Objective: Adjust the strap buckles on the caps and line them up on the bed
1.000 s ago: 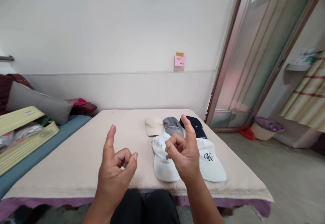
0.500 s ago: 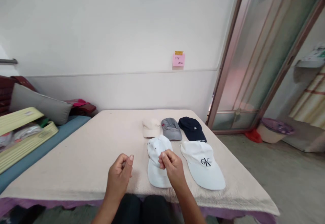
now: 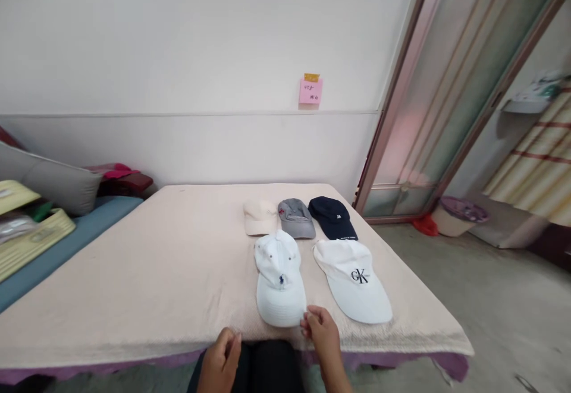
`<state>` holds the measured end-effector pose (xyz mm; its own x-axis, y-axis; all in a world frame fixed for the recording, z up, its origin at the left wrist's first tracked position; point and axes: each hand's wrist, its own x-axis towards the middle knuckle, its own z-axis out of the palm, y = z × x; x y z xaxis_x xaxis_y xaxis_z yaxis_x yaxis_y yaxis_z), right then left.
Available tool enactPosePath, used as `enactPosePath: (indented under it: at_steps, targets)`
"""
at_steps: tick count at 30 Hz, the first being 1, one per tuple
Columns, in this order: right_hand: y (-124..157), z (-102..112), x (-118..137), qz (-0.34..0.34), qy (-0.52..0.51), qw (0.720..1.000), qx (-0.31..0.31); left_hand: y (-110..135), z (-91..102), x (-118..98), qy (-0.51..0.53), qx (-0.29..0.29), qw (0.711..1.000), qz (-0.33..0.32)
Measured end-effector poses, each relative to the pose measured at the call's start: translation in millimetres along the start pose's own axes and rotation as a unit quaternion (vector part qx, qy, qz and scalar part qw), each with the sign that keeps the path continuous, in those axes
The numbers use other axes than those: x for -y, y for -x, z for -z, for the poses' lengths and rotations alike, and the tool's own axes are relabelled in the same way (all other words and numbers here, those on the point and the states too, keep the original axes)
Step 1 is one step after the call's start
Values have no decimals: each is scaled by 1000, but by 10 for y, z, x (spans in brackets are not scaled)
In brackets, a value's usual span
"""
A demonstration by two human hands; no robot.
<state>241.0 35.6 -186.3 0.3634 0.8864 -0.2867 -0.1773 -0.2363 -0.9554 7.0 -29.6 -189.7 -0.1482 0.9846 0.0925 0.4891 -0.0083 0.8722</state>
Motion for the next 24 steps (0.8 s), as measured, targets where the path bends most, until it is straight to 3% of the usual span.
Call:
enactPosePath:
  at_steps: [5,10,14,16,19,22,24]
  targets:
    - [18,-19,-10,27,49,997,-59,36,45,87,-82,-2,993,-90]
    - [121,-63,-27,25,31,995,-94,53,91,80,-84,-22,988,-128]
    - [181,-208,-38,-51,-165,983,-61,53,90,39,-83,-14,989,-121]
    - [184,-299,-12,-89,-261,961,-29,59,86,16,-73,-8,991,-109]
    - [191,-417,63,-115,-295,948,28,57,95,-32,-24,-7,997,-71]
    - [272,-457,151,-132,-324,933,80,7,140,-116,84,20,996,26]
    - [384,-418,202,-129,-354,918,125,-56,198,-205,193,48,972,127]
